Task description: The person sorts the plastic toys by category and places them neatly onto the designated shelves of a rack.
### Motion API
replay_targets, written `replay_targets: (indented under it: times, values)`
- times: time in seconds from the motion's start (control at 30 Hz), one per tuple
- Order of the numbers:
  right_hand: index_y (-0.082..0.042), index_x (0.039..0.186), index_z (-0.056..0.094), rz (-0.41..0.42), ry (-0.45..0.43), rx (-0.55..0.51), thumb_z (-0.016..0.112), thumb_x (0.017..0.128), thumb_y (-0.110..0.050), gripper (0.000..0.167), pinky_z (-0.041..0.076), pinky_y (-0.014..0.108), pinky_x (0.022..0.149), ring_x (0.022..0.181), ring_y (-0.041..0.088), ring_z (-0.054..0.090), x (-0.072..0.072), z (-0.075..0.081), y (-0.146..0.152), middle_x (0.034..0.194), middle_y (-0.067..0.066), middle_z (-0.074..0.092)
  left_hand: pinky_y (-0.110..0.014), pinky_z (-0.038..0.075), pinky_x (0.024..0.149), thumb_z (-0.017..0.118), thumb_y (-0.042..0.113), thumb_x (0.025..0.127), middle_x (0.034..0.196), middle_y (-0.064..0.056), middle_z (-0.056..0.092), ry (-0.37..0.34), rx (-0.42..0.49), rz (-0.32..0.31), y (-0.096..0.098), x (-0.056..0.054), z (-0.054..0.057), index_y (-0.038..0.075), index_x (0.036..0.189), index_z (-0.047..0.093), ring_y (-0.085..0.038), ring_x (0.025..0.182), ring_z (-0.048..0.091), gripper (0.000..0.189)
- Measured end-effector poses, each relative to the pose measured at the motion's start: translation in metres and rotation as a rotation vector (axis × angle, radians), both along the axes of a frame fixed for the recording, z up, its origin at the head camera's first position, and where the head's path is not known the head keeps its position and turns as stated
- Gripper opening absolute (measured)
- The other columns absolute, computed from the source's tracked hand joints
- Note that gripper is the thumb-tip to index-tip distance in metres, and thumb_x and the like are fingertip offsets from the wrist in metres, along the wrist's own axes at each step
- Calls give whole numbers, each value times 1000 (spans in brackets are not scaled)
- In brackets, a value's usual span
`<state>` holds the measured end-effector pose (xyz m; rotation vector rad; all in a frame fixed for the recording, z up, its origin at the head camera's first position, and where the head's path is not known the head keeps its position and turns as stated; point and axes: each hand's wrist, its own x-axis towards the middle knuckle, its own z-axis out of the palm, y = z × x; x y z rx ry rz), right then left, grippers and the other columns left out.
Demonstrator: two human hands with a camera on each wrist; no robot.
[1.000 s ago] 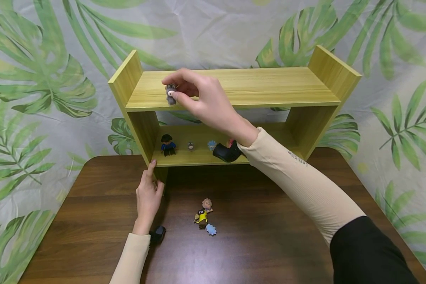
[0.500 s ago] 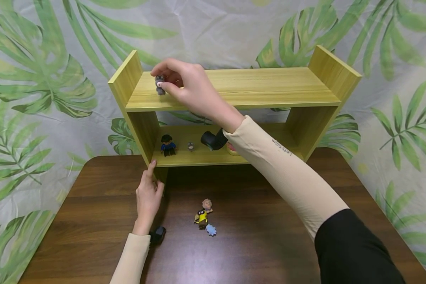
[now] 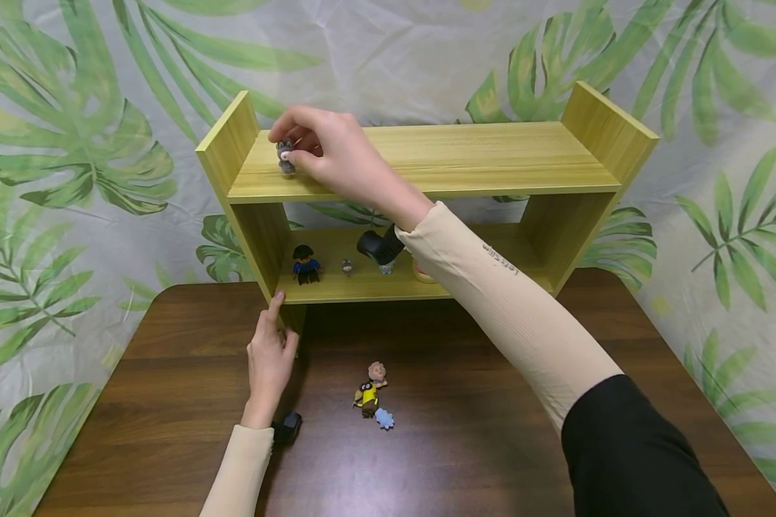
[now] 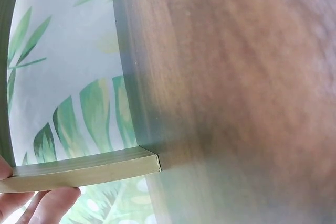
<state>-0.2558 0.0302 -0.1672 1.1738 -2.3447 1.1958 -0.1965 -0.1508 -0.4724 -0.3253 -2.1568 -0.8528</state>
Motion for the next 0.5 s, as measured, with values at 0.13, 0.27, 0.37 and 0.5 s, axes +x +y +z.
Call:
replay_targets:
  times: [0.13, 0.27, 0.37, 0.5]
  values:
    - [2, 109, 63, 9, 11, 25, 58, 91, 3, 19, 46, 19, 80, 85, 10, 63, -1, 0, -1, 100, 7, 66, -31, 28, 44, 52, -17, 78, 84, -13, 47, -2, -1, -1, -1, 0, 0, 30, 146, 30, -10, 52, 28, 86]
    - [2, 109, 63, 19, 11, 35, 57, 91, 4, 19, 46, 19, 81, 86, 12, 64, -1, -1, -1, 103, 10, 65, -30, 28, 44, 52, -16, 78, 85, -13, 47, -9, 0, -3, -1, 0, 0, 31, 146, 30, -9, 51, 27, 86]
    - [1, 110, 63, 25, -3, 37, 57, 91, 4, 19, 47, 20, 81, 88, 13, 64, 0, 0, 1, 106, 11, 65, -31, 29, 45, 52, -16, 78, 84, -13, 46, -9, -1, -4, 0, 0, 0, 31, 146, 29, -9, 51, 28, 86]
    - [-1, 111, 63, 28, -1, 42, 57, 91, 4, 22, 47, 21, 81, 89, 13, 64, 2, -1, 3, 106, 9, 66, -31, 29, 45, 52, -17, 78, 84, -13, 46, -7, -3, -3, 1, 0, 0, 31, 146, 29, -11, 52, 28, 86]
